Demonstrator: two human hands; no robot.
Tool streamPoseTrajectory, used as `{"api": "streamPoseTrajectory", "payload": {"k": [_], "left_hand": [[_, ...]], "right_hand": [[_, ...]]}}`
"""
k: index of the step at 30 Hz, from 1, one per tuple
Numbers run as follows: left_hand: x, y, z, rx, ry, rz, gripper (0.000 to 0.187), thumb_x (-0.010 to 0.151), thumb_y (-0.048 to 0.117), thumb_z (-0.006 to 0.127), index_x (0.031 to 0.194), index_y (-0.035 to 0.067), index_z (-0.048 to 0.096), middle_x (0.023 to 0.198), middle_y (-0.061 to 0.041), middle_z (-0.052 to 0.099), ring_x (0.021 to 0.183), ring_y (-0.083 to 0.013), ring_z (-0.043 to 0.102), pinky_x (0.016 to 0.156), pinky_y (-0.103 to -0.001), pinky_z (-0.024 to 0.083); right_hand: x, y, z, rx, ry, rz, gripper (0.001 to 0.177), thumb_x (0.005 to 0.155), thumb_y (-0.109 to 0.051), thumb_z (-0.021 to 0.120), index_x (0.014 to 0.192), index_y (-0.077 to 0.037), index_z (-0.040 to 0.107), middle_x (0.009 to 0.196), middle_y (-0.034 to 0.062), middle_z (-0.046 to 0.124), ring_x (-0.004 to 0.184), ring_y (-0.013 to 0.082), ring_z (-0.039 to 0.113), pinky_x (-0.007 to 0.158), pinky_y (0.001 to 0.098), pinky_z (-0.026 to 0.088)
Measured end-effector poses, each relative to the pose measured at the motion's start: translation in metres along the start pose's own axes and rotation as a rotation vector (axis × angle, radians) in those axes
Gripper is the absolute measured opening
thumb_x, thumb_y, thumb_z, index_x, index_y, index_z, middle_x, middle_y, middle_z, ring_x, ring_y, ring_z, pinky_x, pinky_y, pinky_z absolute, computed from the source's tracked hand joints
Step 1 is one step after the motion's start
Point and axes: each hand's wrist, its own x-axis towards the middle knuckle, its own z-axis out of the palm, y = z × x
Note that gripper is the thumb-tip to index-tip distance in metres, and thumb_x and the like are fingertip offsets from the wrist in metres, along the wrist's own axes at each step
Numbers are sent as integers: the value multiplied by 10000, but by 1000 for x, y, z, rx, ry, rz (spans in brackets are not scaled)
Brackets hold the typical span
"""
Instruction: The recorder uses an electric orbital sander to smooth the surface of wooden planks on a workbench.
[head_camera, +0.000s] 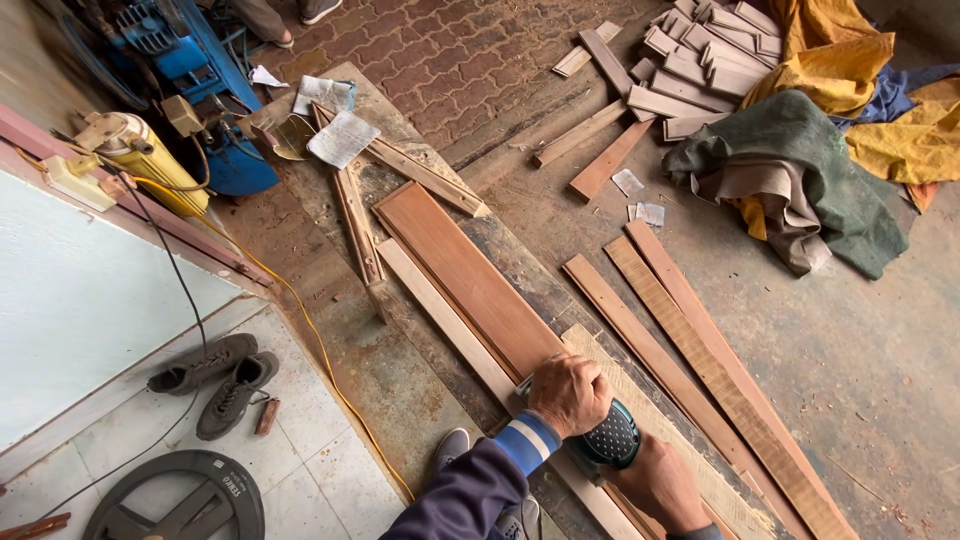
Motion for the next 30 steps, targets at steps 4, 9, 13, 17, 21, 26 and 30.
{"api": "streamPoseTrajectory", "payload": {"k": [4, 9, 13, 17, 21, 26, 30], "left_hand": [[10, -16, -14, -10, 61, 15, 291, 931, 221, 538, 709, 67, 644, 795, -168, 710, 748, -338, 682, 747, -473, 541], [24, -33, -34, 2, 80, -13, 285, 922, 216, 545, 701, 68, 649, 783, -174, 717, 744, -349, 690, 718, -481, 551], [33, -48, -45, 11, 140, 7, 275, 887, 212, 563, 678, 60, 657, 791, -182, 722, 763, -377, 691, 715, -496, 553], [44, -61, -56, 28, 137, -9, 286, 898, 224, 571, 686, 53, 659, 794, -191, 717, 778, -383, 698, 734, -503, 558], [57, -71, -70, 11, 131, -18, 291, 898, 222, 564, 679, 54, 656, 789, -195, 713, 759, -389, 696, 721, -503, 561], [73, -84, -84, 16, 142, -9, 293, 882, 220, 571, 656, 53, 655, 776, -200, 716, 733, -397, 697, 689, -508, 558], [83, -94, -97, 18, 137, -9, 311, 897, 221, 562, 649, 55, 648, 763, -200, 709, 715, -392, 703, 676, -500, 564]], "right_hand": [[14, -19, 1, 34, -22, -11, 524, 644, -338, 850, 1078, -95, 685, 860, 148, 797, 804, 317, 790, 763, 416, 625], [27, -46, 0, 9, 11, -35, 531, 630, -304, 871, 1077, -81, 690, 879, 162, 786, 824, 324, 772, 769, 422, 616], [35, -69, -5, -13, -3, -47, 505, 631, -288, 869, 1055, -72, 702, 874, 155, 785, 809, 317, 773, 768, 419, 614], [48, -85, -6, -8, -30, -34, 478, 634, -274, 859, 1038, -65, 710, 862, 159, 786, 796, 313, 780, 759, 414, 621], [60, -101, -8, -16, -22, -61, 471, 622, -288, 880, 994, -45, 723, 849, 171, 779, 791, 317, 770, 755, 413, 612], [72, -122, -13, 28, -5, -92, 461, 623, -285, 875, 973, -25, 726, 831, 186, 773, 772, 322, 770, 745, 411, 611], [84, -134, -10, -5, 4, -90, 482, 626, -296, 873, 999, -41, 705, 830, 173, 769, 757, 314, 769, 736, 408, 617]]}}
